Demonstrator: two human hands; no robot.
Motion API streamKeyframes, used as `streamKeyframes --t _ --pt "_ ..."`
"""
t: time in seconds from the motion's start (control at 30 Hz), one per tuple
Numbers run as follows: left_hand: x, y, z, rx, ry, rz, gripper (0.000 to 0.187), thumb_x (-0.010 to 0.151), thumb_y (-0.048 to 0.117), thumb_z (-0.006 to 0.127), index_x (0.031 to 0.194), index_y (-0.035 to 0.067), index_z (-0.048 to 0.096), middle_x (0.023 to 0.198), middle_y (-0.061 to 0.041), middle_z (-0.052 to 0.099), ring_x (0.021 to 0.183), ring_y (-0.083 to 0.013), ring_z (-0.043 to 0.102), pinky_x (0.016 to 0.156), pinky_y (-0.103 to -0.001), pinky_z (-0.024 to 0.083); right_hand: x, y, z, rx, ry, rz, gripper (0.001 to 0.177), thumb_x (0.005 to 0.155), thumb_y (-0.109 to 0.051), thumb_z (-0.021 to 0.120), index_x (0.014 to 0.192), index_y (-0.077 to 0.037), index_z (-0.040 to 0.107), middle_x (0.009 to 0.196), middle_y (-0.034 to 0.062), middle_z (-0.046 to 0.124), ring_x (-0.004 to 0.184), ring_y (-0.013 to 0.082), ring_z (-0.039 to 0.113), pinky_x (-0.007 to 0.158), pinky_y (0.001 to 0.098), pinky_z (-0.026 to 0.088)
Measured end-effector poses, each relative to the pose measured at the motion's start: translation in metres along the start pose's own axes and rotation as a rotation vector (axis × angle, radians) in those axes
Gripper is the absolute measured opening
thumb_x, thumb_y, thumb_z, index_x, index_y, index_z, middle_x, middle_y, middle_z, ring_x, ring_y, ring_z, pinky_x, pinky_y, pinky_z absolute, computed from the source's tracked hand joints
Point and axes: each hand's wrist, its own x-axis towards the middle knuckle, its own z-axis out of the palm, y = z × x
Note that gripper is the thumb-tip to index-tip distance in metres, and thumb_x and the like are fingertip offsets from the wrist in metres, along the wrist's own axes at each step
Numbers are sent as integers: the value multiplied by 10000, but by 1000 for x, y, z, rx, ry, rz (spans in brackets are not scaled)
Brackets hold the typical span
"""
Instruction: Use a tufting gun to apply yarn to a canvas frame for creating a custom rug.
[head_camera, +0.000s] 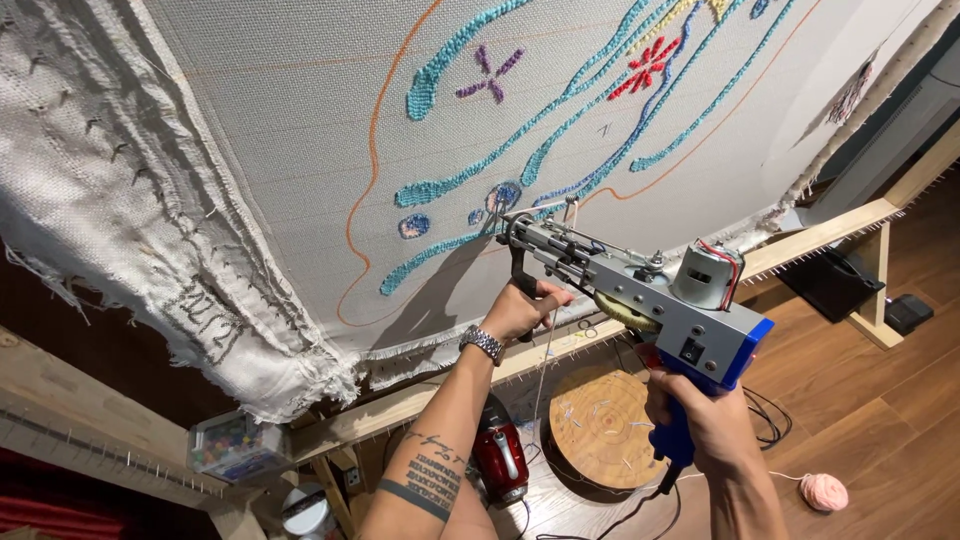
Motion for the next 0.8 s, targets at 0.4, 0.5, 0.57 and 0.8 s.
streamKeyframes --t 0.4,0.5,0.57,0.8 --pt "27 -16 -19 -22 92 -11 224 852 256 583 930 75 689 1027 -76 680 411 -71 493 387 -156 422 22 5 23 -72 -13 -12 231 690 39 544 908 101 590 589 136 507 372 170 378 337 286 314" --pt "44 -37 -25 -195 259 -106 279 811 211 633 1015 22 619 969 -131 693 396 -99 442 368 -209 395 30 10 24 -223 -83 -30 177 747 -73 668 831 0 530 516 103 479 417 160 414 365 287 361" --pt "56 -57 -30 -170 382 84 250 745 200 682 920 24 658 527 -68 596 314 -127 531 299 -185 413 36 15 24 -251 -107 -20 154 762 -81 654 816 0 535 522 108 500 425 172 447 378 293 388" --pt "85 -89 -46 -522 433 -123 226 695 53 751 731 53 528 861 -121 629 527 -175 525 311 -274 340 42 35 30 -322 -179 4 126 807 -105 613 771 -3 549 539 124 565 449 209 545 418 314 470"
